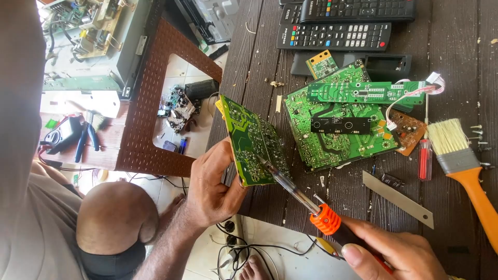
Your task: The person uses a soldering iron to work on a green circuit board held in their left hand. They apply the hot tip to various points on the board while seated at a cluttered workbench.
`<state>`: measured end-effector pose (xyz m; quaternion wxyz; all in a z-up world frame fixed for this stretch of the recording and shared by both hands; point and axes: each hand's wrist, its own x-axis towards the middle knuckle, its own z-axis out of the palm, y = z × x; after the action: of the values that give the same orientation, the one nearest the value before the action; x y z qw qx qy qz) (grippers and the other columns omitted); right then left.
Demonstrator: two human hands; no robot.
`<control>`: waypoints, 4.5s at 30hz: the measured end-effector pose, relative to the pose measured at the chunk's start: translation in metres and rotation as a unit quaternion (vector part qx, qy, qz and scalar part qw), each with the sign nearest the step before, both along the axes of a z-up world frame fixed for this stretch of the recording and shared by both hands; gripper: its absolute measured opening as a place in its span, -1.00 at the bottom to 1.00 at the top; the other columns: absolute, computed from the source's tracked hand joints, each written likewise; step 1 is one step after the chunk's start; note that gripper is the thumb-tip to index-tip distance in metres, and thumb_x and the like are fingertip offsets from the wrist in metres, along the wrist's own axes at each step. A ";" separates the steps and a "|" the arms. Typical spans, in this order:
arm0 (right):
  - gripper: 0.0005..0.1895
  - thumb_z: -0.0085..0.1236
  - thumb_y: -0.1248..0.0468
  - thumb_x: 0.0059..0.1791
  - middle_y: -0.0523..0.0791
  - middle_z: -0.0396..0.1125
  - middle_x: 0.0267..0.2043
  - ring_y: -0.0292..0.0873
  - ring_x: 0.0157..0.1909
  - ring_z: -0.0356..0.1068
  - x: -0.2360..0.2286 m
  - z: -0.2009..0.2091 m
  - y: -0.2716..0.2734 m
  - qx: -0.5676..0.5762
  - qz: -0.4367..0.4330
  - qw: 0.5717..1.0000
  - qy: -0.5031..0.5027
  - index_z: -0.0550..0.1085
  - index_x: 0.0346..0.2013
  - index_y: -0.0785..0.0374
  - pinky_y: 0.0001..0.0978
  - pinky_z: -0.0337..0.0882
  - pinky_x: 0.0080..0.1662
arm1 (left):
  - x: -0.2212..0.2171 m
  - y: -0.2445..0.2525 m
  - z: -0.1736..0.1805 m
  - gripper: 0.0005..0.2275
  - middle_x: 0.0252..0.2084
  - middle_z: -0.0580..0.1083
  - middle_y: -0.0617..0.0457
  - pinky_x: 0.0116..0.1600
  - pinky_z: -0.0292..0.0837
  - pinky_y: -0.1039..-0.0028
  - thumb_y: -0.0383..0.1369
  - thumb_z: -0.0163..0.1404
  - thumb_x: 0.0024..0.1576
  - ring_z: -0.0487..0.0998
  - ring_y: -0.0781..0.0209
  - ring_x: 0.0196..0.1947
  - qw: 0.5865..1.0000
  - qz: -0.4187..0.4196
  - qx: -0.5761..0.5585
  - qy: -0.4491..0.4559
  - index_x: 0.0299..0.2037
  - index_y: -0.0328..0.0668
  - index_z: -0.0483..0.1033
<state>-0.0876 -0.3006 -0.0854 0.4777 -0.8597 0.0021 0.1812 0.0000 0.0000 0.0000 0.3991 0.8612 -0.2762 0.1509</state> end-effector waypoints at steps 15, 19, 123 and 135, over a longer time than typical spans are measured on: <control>-0.45 0.10 -0.16 -0.18 -0.14 0.32 -0.85 -0.25 -0.80 0.32 -0.004 0.006 0.007 -0.040 -0.010 0.999 -0.029 0.69 0.08 -0.38 -0.37 0.33 -0.56 | -0.001 -0.003 0.015 -0.86 -0.37 0.29 0.03 -0.52 0.25 0.36 -0.55 -0.22 0.26 0.24 0.19 -0.52 0.997 -0.027 0.078 0.005 -0.04 -0.40 0.35; -0.42 0.08 -0.19 -0.19 -0.16 0.32 -0.86 -0.25 -0.80 0.37 -0.002 0.000 0.004 -0.056 0.016 0.998 -0.018 0.65 0.12 -0.47 -0.40 0.39 -0.55 | -0.001 -0.002 0.017 -0.79 -0.20 0.43 -0.09 -0.32 0.50 0.29 -0.52 -0.25 0.27 0.44 0.06 -0.37 0.995 -0.038 0.090 0.002 0.05 -0.42 0.34; -0.47 0.18 -0.05 -0.17 -0.13 0.18 -0.84 -0.24 -0.77 0.11 -0.003 0.006 0.000 0.017 -0.006 0.998 -0.060 0.73 0.06 -0.16 -0.31 0.10 -0.59 | -0.005 -0.013 0.022 -0.86 -0.39 0.26 0.08 -0.60 0.33 0.45 -0.44 -0.30 0.35 0.27 0.27 -0.56 0.996 -0.013 0.089 -0.003 -0.23 -0.25 0.27; -0.42 0.19 0.09 -0.17 -0.12 0.11 -0.83 -0.25 -0.78 0.05 0.000 0.017 -0.004 0.087 -0.048 0.994 -0.043 0.68 0.13 0.10 -0.31 0.07 -0.69 | -0.003 -0.022 0.028 -0.82 -0.41 0.14 0.03 -0.49 0.05 0.19 -0.49 -0.23 0.34 0.17 0.07 -0.50 0.997 -0.001 0.077 0.005 -0.33 -0.25 0.11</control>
<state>-0.0877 -0.3043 -0.0682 0.5583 -0.8208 0.0069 0.1202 -0.0032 -0.0219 0.0277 0.3327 0.8900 -0.2858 0.1243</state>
